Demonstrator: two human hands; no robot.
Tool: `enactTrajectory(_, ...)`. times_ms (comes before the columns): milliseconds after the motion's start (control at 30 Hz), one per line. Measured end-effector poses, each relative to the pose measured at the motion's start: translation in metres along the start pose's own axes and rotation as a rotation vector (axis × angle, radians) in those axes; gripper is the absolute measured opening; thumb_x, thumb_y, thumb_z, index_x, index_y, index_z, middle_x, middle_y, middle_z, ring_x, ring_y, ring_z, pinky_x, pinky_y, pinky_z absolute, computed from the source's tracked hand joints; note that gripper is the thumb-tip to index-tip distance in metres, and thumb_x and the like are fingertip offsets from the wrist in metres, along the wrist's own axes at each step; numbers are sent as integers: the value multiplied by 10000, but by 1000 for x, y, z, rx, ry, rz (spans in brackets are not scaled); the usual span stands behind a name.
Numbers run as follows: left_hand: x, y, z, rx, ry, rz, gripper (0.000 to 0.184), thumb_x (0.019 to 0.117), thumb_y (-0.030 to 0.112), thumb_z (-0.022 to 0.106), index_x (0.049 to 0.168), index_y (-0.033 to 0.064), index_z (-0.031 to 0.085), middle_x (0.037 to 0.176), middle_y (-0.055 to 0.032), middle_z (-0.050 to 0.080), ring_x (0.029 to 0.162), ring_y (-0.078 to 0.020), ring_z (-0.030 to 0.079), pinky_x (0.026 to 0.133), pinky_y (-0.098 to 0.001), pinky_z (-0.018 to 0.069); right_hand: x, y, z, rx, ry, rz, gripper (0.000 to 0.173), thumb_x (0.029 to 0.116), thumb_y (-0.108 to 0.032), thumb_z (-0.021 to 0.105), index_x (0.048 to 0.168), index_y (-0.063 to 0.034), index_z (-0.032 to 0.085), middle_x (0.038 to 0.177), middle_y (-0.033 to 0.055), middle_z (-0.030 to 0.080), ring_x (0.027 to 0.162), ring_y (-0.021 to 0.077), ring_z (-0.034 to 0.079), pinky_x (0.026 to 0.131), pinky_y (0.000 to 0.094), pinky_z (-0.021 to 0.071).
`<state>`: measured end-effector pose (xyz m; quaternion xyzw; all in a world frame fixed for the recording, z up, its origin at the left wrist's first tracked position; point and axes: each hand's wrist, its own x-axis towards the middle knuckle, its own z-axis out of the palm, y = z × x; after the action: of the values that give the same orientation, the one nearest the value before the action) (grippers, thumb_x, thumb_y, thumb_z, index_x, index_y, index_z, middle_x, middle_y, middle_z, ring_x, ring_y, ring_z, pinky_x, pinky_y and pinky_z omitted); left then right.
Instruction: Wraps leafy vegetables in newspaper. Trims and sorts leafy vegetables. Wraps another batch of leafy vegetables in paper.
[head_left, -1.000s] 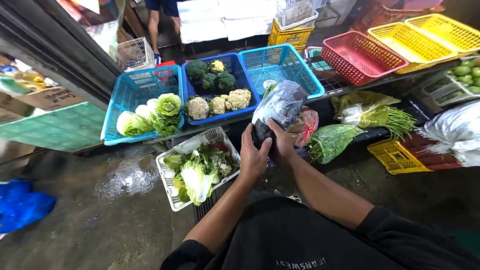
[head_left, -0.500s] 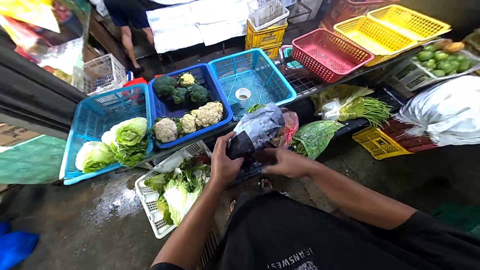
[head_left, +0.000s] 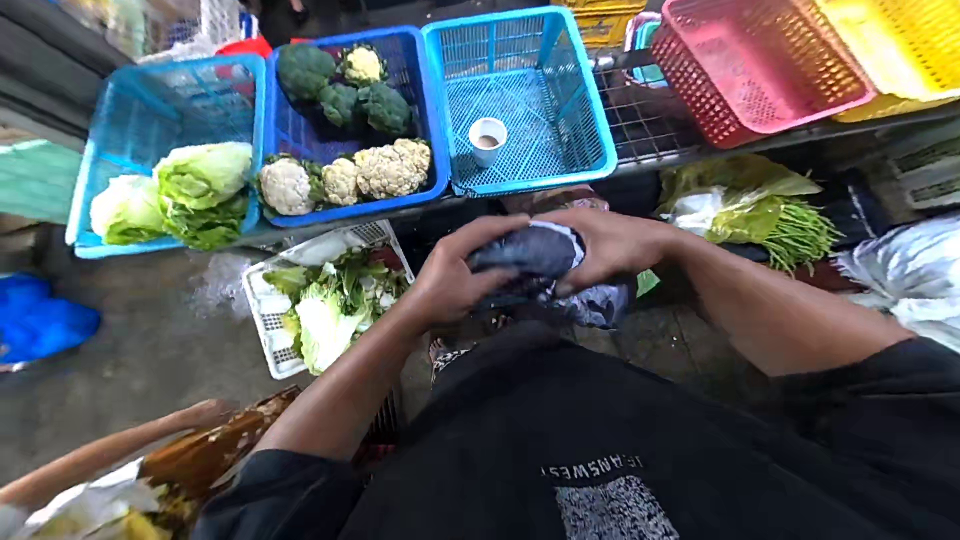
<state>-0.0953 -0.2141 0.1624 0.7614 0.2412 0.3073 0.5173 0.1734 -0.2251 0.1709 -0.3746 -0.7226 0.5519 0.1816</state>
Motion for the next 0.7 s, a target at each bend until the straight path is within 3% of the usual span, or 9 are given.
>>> enactTrajectory(100,8,-7,18,-164,286,40,427,1089,243,469,1417,-15,557,1405,-88,607,1236,-136,610,1075,-358,517,9,4,-3,281,108,-118,625,735,-225,858,1294,-62,631,1131,5,733,1026,70,698,918,270,605)
enactTrajectory(167,18,-9,41,-294,473,37,483,1125,309,324,1476,27,499,1448,-63,574,1268,-124,582,1091,-351,494,16,3,7,471,180,-159,612,778,-191,827,1326,-75,583,1123,-11,731,998,63,706,889,260,612)
enactTrajectory(233,30,-13,58,-432,595,25,553,1124,373,236,1546,51,389,1519,-112,514,1368,-204,521,1152,-405,442,24,5,18,611,201,-171,585,849,-204,786,1354,-92,514,1126,2,714,993,86,702,880,284,615)
enactTrajectory(333,40,-11,64,-461,685,-18,682,1097,523,203,1593,68,306,1546,-105,496,1404,-197,493,1172,-386,416,30,3,31,695,242,-116,675,866,-290,777,1428,-139,436,1138,-26,708,998,71,701,884,269,613)
enactTrajectory(433,43,-22,62,-387,649,25,725,1097,511,170,1569,-22,308,1587,-159,436,1467,-232,421,1225,-406,353,27,7,33,737,235,-87,744,820,-406,820,1420,-160,456,1115,-33,723,979,68,709,869,274,620)
enactTrajectory(500,44,-31,60,-299,608,27,719,1104,502,160,1565,-21,338,1636,-156,354,1520,-237,327,1265,-419,275,23,14,31,736,236,-78,611,832,-363,800,1353,-180,539,1044,-22,741,887,71,722,782,278,630)
enactTrajectory(567,43,-33,58,-199,564,-17,717,1102,522,156,1577,32,372,1674,-104,302,1557,-230,247,1290,-443,212,24,20,27,724,265,-111,505,833,-222,785,1289,-142,584,1027,13,741,873,99,726,782,301,634)
enactTrajectory(633,40,-35,58,-135,543,-69,652,1115,464,185,1545,46,440,1664,-84,329,1547,-225,276,1277,-452,251,22,26,23,598,347,-148,526,789,-107,792,1277,-103,596,1064,37,735,927,118,723,826,324,634)
enactTrajectory(700,35,-36,59,-75,589,-127,559,1101,398,301,1502,62,496,1612,-81,418,1484,-221,392,1223,-452,351,18,34,16,189,443,-78,706,732,-175,881,1358,-110,559,1145,40,706,1022,128,702,892,356,626)
